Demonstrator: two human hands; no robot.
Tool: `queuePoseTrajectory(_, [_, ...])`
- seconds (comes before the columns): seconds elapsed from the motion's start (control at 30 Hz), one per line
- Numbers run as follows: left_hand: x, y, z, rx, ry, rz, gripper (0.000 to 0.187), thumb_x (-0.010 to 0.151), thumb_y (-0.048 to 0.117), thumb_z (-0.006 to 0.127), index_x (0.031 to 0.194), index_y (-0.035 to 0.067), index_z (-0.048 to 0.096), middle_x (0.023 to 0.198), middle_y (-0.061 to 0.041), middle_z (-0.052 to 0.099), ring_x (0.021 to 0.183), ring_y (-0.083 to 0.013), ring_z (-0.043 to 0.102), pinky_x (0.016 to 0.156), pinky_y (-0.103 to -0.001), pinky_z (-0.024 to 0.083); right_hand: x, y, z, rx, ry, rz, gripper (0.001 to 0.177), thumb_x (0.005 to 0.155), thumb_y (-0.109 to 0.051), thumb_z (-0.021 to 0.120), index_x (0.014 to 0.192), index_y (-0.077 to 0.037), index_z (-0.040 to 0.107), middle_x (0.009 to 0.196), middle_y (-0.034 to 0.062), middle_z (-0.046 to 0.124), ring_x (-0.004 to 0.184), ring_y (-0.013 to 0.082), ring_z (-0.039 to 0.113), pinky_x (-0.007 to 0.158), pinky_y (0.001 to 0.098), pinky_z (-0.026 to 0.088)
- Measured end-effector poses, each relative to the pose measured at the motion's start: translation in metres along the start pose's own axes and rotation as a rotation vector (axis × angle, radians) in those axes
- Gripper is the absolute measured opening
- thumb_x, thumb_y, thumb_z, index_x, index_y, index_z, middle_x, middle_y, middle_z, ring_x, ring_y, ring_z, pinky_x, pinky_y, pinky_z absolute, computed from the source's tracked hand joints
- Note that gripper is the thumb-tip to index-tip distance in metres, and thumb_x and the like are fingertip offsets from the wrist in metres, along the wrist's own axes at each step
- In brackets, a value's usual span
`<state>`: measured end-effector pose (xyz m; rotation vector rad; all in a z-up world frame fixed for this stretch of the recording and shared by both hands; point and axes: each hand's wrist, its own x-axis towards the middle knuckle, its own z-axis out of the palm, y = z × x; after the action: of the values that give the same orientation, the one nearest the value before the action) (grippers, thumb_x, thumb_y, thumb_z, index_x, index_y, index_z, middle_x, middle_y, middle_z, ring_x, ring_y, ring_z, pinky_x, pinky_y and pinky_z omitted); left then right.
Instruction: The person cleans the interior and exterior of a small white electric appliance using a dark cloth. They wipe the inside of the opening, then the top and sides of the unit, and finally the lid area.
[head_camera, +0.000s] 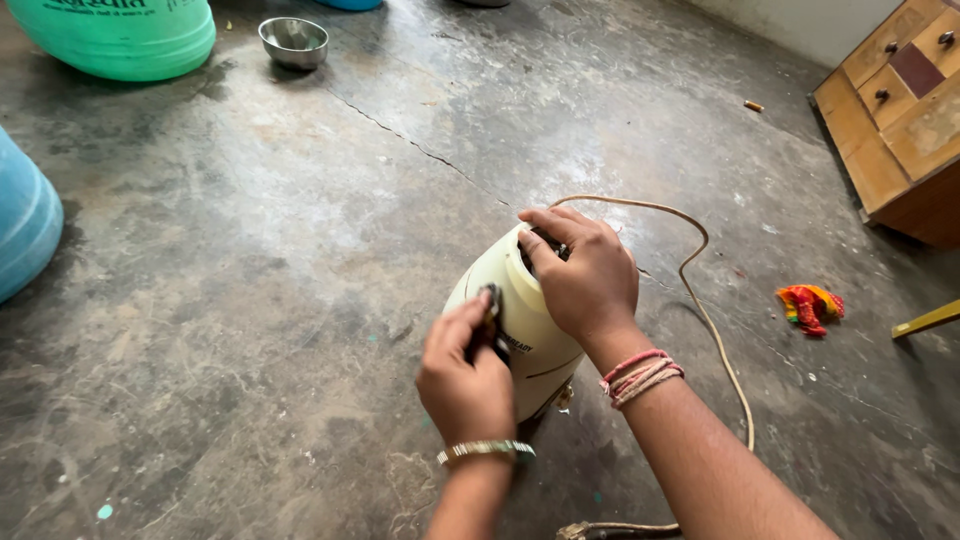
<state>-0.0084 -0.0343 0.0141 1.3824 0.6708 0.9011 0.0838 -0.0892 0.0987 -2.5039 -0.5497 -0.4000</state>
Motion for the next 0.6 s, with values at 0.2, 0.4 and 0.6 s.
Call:
queuePoseTrajectory(0.2, [0.057,-0.023,0.01,-0.01,-0.158,-0.083,0.032,0.085,-0.006,0.064,0.105,0.011,0.082,0.099,-0.006,0.082,0.087,-0.0153,0.076,0.082,-0.028,0.06,0.001,-0.001,0.0,-0.011,0.002,0.018,0.028,0.089,-0.037,0.065,0.11,-0.026,0.08,0.121,-0.005,0.074,0.116,0.0226,0.064,0.098,0.0373,0.049])
queuePoseTrajectory(0.4, [0.072,-0.029,0.009,-0.266,-0.284,-0.111,0.028,0.087,-0.004,0.066,0.108,0.008,0.08,0.102,-0.01,0.082,0.09,-0.0131,0.075,0.084,-0.027,0.058,-0.001,-0.006,-0.002,-0.006,-0.005,0.041,0.028,0.089,-0.036,0.065,0.109,-0.026,0.08,0.121,-0.0051,0.074,0.115,0.0227,0.065,0.097,0.0375,0.05])
queuePoseTrajectory(0.6, [0.007,-0.013,-0.011,0.022,-0.078,0.017,0.03,0.084,-0.004,0.068,0.107,0.009,0.08,0.112,-0.007,0.079,0.099,-0.0204,0.076,0.091,-0.033,0.057,0.001,-0.004,-0.002,-0.003,0.008,0.031,0.029,0.088,-0.036,0.064,0.11,-0.025,0.08,0.123,-0.0037,0.073,0.117,0.0228,0.064,0.098,0.0372,0.049])
